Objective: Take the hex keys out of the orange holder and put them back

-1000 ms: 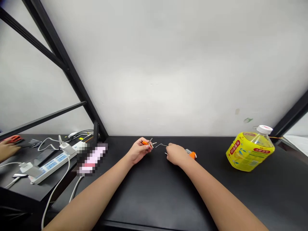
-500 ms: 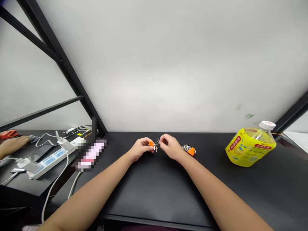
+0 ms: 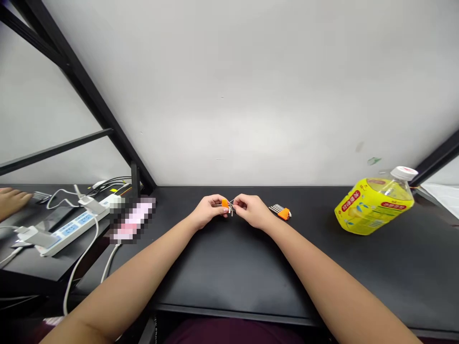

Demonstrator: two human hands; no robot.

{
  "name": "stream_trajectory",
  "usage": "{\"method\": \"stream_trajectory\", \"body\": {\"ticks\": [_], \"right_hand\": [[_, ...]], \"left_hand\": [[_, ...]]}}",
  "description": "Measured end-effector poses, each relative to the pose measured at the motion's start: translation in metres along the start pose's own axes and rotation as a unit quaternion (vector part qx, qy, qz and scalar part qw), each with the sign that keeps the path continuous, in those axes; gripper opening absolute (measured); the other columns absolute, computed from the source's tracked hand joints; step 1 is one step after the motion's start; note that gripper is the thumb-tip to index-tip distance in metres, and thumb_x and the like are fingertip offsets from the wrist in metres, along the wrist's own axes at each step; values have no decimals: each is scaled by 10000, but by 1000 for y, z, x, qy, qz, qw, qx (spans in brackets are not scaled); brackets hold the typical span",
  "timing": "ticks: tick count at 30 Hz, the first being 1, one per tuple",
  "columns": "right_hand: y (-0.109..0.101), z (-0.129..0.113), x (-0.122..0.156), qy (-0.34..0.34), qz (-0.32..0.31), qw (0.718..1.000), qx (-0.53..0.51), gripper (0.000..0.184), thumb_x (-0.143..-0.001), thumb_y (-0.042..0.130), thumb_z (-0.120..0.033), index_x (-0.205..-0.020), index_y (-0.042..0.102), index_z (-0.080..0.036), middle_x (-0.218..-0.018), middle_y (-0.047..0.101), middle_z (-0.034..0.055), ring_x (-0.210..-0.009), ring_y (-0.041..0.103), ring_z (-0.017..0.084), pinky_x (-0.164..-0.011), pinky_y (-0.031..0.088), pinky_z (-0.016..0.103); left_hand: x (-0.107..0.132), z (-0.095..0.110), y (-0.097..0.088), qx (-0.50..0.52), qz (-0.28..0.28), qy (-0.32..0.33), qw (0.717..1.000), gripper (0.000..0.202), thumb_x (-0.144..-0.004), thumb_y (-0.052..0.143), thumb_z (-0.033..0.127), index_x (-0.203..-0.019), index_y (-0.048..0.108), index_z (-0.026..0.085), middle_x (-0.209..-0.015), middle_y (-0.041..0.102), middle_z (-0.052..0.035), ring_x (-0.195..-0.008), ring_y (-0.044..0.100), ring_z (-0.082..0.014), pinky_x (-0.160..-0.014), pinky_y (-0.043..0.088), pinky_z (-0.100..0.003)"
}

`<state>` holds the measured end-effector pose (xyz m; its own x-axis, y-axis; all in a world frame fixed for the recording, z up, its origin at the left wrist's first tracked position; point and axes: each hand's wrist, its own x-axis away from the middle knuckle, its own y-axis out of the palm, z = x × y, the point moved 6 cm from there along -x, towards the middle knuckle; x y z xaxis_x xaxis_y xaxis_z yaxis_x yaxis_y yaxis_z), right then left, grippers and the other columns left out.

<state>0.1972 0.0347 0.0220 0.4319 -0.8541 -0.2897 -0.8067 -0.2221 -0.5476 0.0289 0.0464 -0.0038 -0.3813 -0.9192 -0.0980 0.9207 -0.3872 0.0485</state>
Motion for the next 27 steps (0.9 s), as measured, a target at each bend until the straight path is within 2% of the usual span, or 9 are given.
{"method": "stream_trajectory", "body": {"ticks": [7,13,22,27], "right_hand": [[-2,-2,0,-2,-9,1000,19,254,-931,518,-407,-845,639,-201,-770,635,8,-672,502,141,-635,399,274],[-2,0,0,16,-16,1000,13,253,-930,530,-412,-854,649,-203,-766,628,0,-666,489,138,-635,389,275],[3,11,0,48,-19,998,-46,244,-916,549,-417,-867,632,-193,-773,614,-5,-672,478,134,-639,381,269],[1,8,0,31,-24,999,-1,217,-938,533,-376,-849,631,-205,-768,627,-14,-673,492,135,-641,376,268]], "left_hand": [[-1,-3,-1,-14,-10,-3,1000,348,-710,890,323,-891,690,103,-841,729,-74,-686,672,-145,-684,572,-295],[0,0,-1,-15,-1,-6,1000,350,-684,901,314,-886,705,105,-833,727,-72,-702,668,-146,-641,554,-266],[1,-1,-3,-23,2,-20,1000,358,-676,902,319,-890,709,106,-817,728,-62,-646,651,-126,-673,540,-274],[1,0,-1,-33,-13,-20,999,354,-690,891,331,-908,721,110,-815,725,-63,-651,642,-127,-669,534,-275]]}}
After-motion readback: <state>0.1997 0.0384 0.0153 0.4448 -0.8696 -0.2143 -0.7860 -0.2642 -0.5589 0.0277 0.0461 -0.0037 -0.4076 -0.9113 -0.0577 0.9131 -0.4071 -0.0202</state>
